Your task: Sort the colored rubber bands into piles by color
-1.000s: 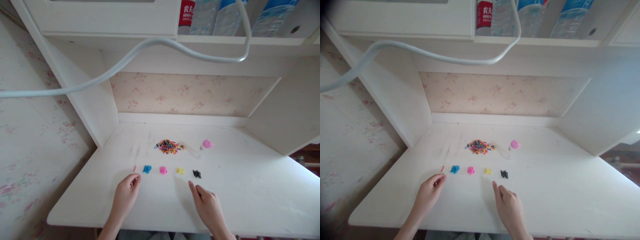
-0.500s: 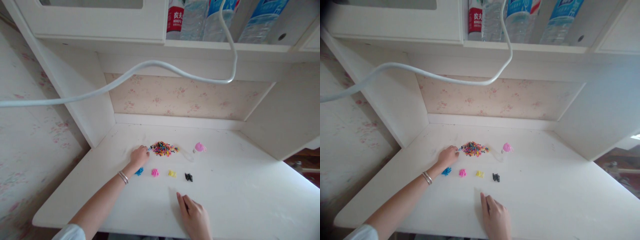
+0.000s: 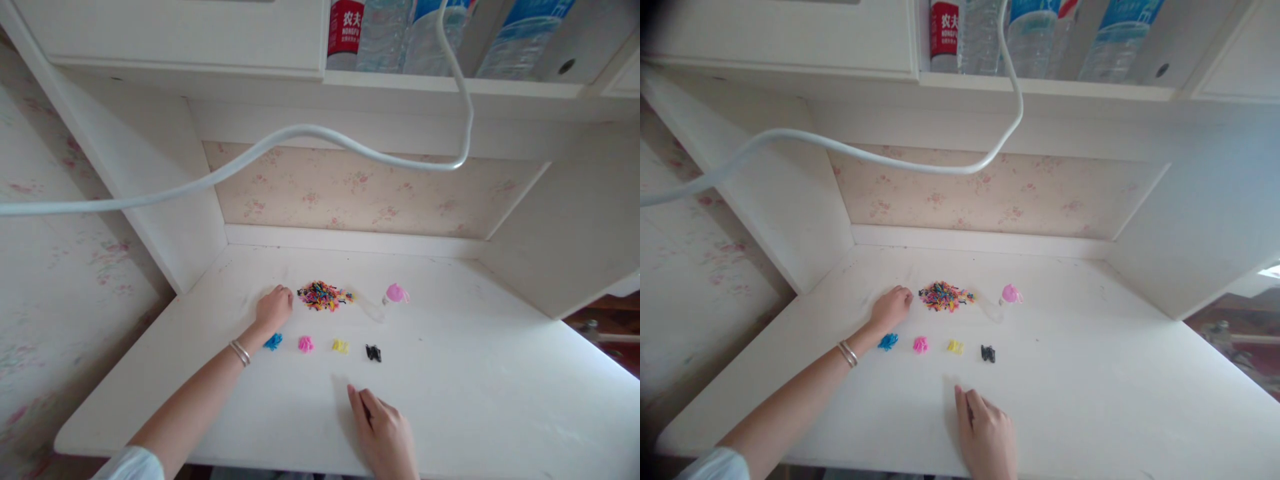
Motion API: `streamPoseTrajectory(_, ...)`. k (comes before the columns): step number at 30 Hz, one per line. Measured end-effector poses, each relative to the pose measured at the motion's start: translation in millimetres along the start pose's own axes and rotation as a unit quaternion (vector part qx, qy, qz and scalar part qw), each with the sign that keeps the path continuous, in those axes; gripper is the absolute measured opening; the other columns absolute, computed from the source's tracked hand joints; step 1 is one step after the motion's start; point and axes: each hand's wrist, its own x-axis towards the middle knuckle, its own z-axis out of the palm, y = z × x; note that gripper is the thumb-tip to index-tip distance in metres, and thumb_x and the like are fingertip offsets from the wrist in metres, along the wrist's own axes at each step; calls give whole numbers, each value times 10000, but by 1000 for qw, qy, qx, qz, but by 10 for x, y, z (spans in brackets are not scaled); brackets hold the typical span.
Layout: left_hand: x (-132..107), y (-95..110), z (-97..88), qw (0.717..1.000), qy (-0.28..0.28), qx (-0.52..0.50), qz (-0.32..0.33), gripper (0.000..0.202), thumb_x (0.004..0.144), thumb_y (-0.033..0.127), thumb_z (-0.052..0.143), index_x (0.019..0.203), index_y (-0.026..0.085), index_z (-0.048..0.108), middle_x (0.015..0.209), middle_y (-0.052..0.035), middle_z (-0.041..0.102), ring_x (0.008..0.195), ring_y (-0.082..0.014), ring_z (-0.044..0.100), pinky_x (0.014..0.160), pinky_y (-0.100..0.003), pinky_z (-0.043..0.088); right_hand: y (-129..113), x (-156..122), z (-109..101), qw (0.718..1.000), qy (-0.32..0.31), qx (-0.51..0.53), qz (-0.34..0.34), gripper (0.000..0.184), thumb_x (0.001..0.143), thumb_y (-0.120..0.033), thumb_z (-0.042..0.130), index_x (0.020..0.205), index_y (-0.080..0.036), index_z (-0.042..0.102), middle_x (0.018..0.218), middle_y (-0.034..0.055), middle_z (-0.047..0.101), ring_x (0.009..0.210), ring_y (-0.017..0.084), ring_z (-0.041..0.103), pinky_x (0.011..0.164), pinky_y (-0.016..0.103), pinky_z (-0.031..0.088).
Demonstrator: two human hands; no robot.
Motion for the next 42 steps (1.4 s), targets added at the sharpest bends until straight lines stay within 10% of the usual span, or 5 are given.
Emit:
streamPoseTrajectory(14, -1052, -301, -212, 997, 67, -44, -3, 224, 900, 323, 432, 877, 268, 648, 948, 11, 647, 734, -120, 629, 621, -206, 400, 27, -10, 32, 998, -35, -45, -18, 481, 952, -513, 285, 654, -253, 559, 528, -19, 613, 485, 142, 605, 473, 234, 285)
streamPoseTrajectory(33, -1380, -423, -41, 995, 87, -40, -5, 237, 909, 351, 425, 958, 284, 647, 1146, 0, 636, 845, -151, 667, 669, -224, 470, -18, -12, 23, 998, -21, -47, -20, 496, 953, -509, 284, 639, -243, 562, 514, -21, 602, 472, 122, 586, 477, 238, 259)
streamPoseTrajectory(42, -1732, -456, 60, 998, 33, -46, 33, 260, 927, 312, 386, 952, 262, 639, 889, 7, 694, 713, -137, 664, 650, -223, 466, -7, -8, 5, 996, -67, -65, -11, 444, 957, -493, 304, 694, -255, 569, 580, -31, 635, 533, 139, 614, 500, 234, 263)
